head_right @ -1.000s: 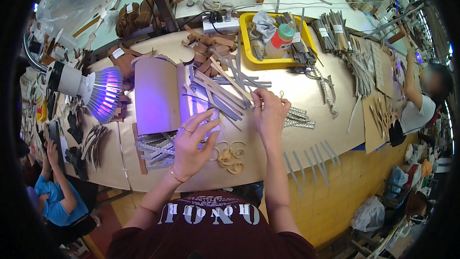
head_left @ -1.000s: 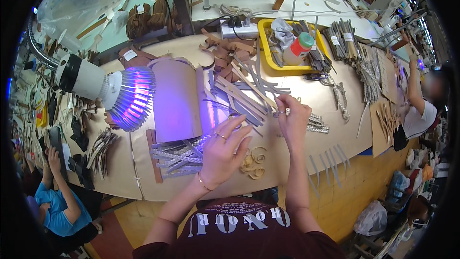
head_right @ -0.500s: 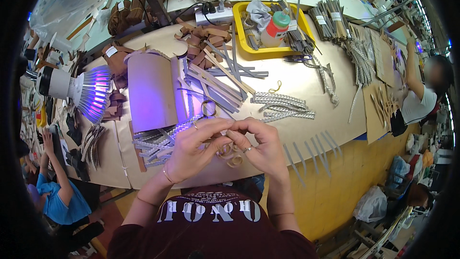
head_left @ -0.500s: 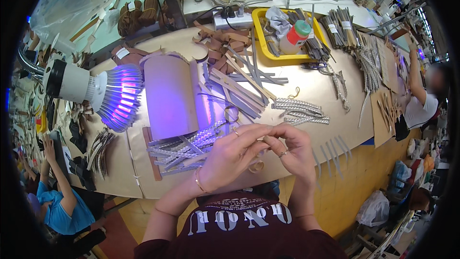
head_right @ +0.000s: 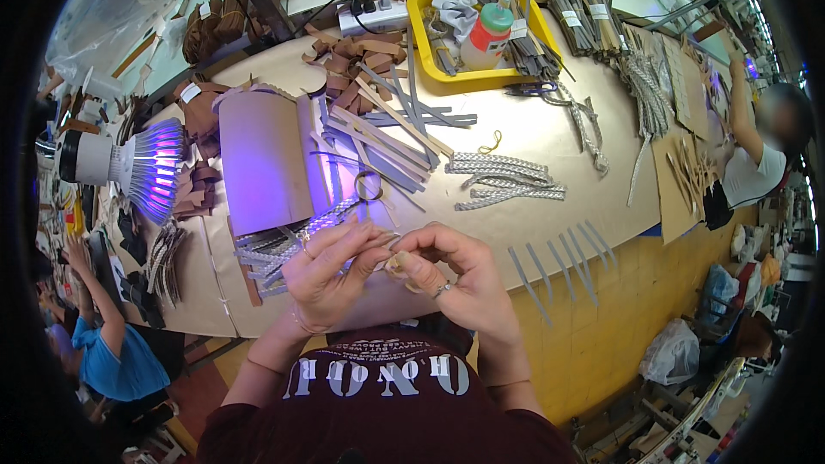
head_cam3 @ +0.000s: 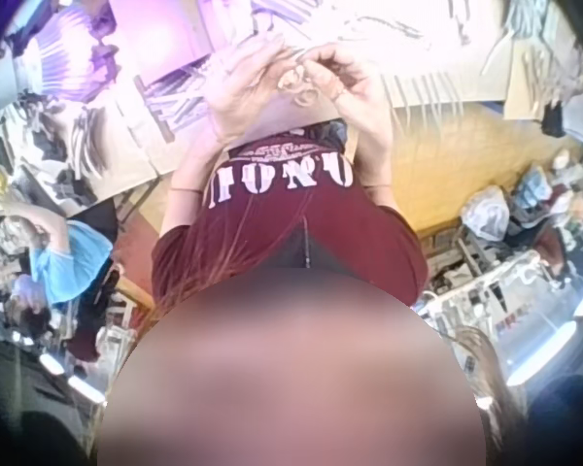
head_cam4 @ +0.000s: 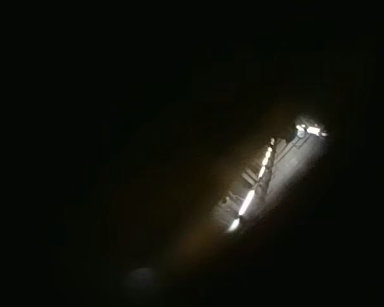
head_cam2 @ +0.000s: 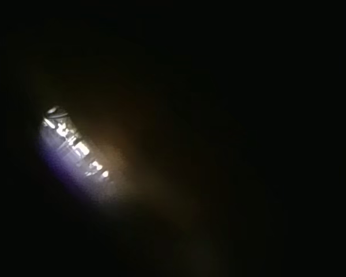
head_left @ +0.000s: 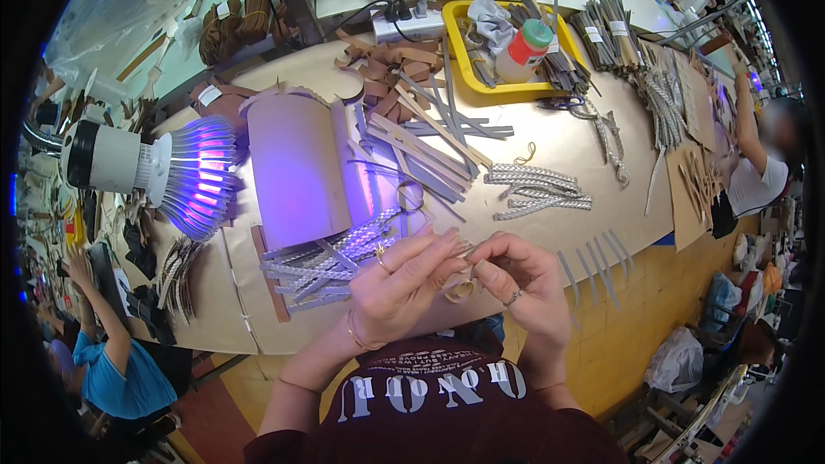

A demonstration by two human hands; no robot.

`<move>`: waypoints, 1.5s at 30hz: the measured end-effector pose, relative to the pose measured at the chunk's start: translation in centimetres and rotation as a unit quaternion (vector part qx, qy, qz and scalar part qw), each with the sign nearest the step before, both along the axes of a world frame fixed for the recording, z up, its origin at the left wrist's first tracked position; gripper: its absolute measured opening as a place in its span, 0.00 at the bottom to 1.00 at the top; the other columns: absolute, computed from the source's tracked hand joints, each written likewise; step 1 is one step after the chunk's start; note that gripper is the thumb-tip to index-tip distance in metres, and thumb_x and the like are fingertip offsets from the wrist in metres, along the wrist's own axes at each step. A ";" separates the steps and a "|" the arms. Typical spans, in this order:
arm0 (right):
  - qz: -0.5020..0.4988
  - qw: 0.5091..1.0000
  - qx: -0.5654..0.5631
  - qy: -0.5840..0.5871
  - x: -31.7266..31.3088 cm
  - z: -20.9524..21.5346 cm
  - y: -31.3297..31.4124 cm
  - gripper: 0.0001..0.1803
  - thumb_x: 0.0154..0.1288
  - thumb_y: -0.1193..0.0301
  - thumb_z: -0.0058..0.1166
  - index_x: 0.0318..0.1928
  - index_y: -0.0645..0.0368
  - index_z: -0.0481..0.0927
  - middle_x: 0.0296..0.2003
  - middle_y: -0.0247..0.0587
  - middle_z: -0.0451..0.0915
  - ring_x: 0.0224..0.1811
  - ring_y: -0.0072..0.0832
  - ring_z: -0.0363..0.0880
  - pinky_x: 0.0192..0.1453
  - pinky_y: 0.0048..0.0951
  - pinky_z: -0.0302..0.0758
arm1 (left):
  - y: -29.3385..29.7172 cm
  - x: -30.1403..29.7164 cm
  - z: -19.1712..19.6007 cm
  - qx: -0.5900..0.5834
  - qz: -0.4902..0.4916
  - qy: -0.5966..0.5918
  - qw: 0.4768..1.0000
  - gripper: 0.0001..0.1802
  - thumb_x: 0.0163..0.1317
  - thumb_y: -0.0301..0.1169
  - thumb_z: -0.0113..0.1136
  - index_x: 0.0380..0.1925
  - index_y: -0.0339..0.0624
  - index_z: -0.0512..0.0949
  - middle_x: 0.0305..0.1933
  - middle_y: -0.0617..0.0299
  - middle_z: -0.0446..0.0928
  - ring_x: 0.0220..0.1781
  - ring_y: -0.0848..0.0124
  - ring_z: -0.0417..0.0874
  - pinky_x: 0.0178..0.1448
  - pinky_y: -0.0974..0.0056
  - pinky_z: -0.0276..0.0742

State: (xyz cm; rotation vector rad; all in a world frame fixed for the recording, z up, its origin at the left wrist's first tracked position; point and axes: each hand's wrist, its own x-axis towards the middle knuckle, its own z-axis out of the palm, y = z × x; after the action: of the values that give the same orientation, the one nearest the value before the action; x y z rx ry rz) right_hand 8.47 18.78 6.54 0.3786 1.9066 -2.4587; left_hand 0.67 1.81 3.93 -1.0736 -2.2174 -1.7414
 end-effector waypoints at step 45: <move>-0.055 0.945 0.306 0.103 0.4 1.2 -1.4 0.04 0.67 0.78 0.56 0.41 0.65 0.79 0.37 0.42 0.79 0.33 0.25 0.78 0.37 0.25 0.75 | -1.0 -1.3 0.2 -0.059 -0.091 0.084 0.991 0.20 0.50 0.23 0.72 0.46 0.42 0.84 0.49 0.58 0.81 0.48 0.61 0.85 0.57 0.56 0.80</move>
State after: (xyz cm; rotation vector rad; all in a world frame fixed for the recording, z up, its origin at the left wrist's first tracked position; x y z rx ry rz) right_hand 8.82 17.40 7.73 0.2329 2.7926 -1.9622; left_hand -0.65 0.82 4.14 -1.4339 -2.2022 -1.5331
